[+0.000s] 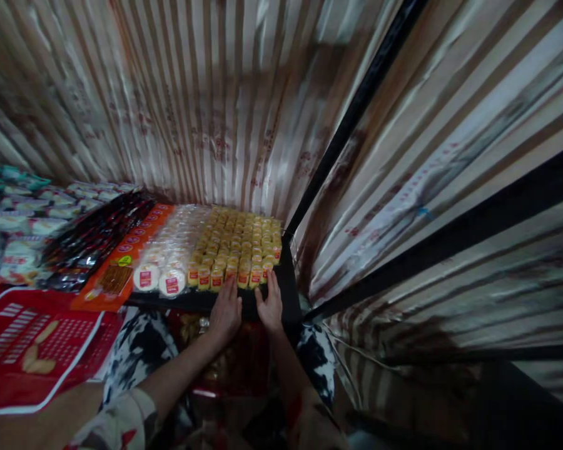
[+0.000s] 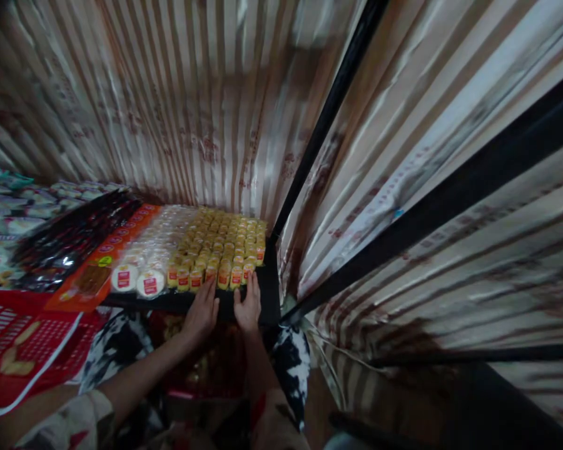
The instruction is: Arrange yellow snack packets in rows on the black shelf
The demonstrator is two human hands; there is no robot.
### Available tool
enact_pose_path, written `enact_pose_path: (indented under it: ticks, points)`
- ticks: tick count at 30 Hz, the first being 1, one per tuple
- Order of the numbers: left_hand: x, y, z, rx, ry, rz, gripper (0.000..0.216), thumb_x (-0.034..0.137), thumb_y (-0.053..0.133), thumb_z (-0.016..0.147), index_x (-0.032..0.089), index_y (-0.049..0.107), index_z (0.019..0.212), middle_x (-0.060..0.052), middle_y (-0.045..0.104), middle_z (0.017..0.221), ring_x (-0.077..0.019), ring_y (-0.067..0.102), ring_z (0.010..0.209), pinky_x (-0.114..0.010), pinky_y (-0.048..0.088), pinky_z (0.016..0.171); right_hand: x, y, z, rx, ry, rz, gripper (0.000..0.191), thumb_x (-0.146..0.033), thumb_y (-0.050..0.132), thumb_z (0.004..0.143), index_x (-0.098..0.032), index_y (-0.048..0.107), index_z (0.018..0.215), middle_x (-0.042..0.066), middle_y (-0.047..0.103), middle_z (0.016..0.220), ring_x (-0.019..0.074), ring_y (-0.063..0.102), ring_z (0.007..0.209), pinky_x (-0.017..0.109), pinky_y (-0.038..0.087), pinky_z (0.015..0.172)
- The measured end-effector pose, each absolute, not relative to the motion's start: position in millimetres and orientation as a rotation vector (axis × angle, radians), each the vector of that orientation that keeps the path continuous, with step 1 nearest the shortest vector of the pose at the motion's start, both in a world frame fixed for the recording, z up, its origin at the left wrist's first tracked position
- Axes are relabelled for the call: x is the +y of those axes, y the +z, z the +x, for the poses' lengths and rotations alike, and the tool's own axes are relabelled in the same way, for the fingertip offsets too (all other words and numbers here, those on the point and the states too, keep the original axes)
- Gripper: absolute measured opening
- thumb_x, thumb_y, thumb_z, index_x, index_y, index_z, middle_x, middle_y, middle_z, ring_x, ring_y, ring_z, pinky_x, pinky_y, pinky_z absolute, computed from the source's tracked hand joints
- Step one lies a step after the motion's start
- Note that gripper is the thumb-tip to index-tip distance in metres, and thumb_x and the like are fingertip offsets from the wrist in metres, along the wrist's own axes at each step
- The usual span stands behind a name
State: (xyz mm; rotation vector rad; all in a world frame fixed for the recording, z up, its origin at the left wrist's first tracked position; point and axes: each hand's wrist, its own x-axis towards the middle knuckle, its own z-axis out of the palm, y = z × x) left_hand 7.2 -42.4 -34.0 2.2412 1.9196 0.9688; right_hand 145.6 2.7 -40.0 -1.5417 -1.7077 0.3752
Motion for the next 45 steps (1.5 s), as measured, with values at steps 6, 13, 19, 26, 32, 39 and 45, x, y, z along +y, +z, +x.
enact_pose_path:
  ticks: [6,13,19,26,32,39,45]
  points:
    - [-42.1,-32.1,10.4,1.895,1.060,2.199,0.051,0.020,0.031,0.089,0.005,0.026,0.138,-0.022,0.037,0.140,-0.0277,0.027,0.135,-0.050,0.035,0.105,2.2,-40.0,146.4,-1.703,0.390,-1.548,0.058,-0.031,0.044,0.084,-0.017,0.032,0.139,0.010,0.032,0.146,0.0229,0.030,0.134,0.042,0.033,0.106]
    - [-43.8,-32.0,8.7,1.917,1.036,2.206,0.052,0.020,0.032,0.089,0.005,0.024,0.138,-0.022,0.035,0.141,-0.0291,0.026,0.135,-0.051,0.035,0.105,1.8,-40.4,145.5,-1.712,0.377,-1.536,0.060,-0.030,0.044,0.084,-0.019,0.029,0.141,0.009,0.030,0.147,0.0221,0.030,0.134,0.041,0.032,0.107]
    - [-49.9,-37.1,19.2,1.770,0.966,2.270,0.046,0.014,0.030,0.087,0.004,0.038,0.131,-0.021,0.043,0.136,-0.0268,0.034,0.131,-0.048,0.036,0.105,1.0,-35.6,143.7,-1.703,0.402,-1.565,0.059,-0.030,0.045,0.082,-0.019,0.033,0.139,0.008,0.031,0.146,0.0243,0.031,0.133,0.043,0.032,0.107]
    - [-32.6,-40.5,33.9,1.738,1.016,2.218,0.050,0.018,0.030,0.088,0.003,0.033,0.135,-0.021,0.035,0.142,-0.0277,0.028,0.135,-0.051,0.034,0.106,0.1,-35.8,144.1,-1.672,0.419,-1.563,0.057,-0.029,0.044,0.082,-0.021,0.035,0.138,0.008,0.034,0.145,0.0232,0.033,0.132,0.041,0.034,0.105]
    - [-27.7,-41.5,37.0,1.779,1.051,2.175,0.050,0.021,0.029,0.090,0.003,0.031,0.136,-0.021,0.035,0.142,-0.0269,0.026,0.136,-0.050,0.033,0.107,1.5,-37.7,145.1,-1.679,0.421,-1.569,0.059,-0.026,0.045,0.081,-0.021,0.033,0.139,0.007,0.033,0.146,0.0230,0.031,0.133,0.041,0.033,0.106]
    - [-30.3,-42.0,34.7,1.803,1.057,2.171,0.048,0.021,0.029,0.090,0.003,0.034,0.134,-0.020,0.035,0.142,-0.0270,0.028,0.134,-0.049,0.034,0.107,0.8,-37.5,144.3,-1.671,0.450,-1.609,0.059,-0.027,0.044,0.082,-0.019,0.033,0.140,0.009,0.028,0.148,0.0236,0.029,0.134,0.040,0.033,0.106]
    - [-39.0,-34.8,44.1,1.645,1.043,2.197,0.044,0.020,0.025,0.090,0.005,0.048,0.125,-0.018,0.051,0.129,-0.0237,0.044,0.124,-0.045,0.040,0.103,0.5,-36.9,147.0,-1.632,0.466,-1.537,0.055,-0.025,0.042,0.082,-0.021,0.038,0.136,0.007,0.031,0.146,0.0222,0.030,0.134,0.040,0.032,0.107]
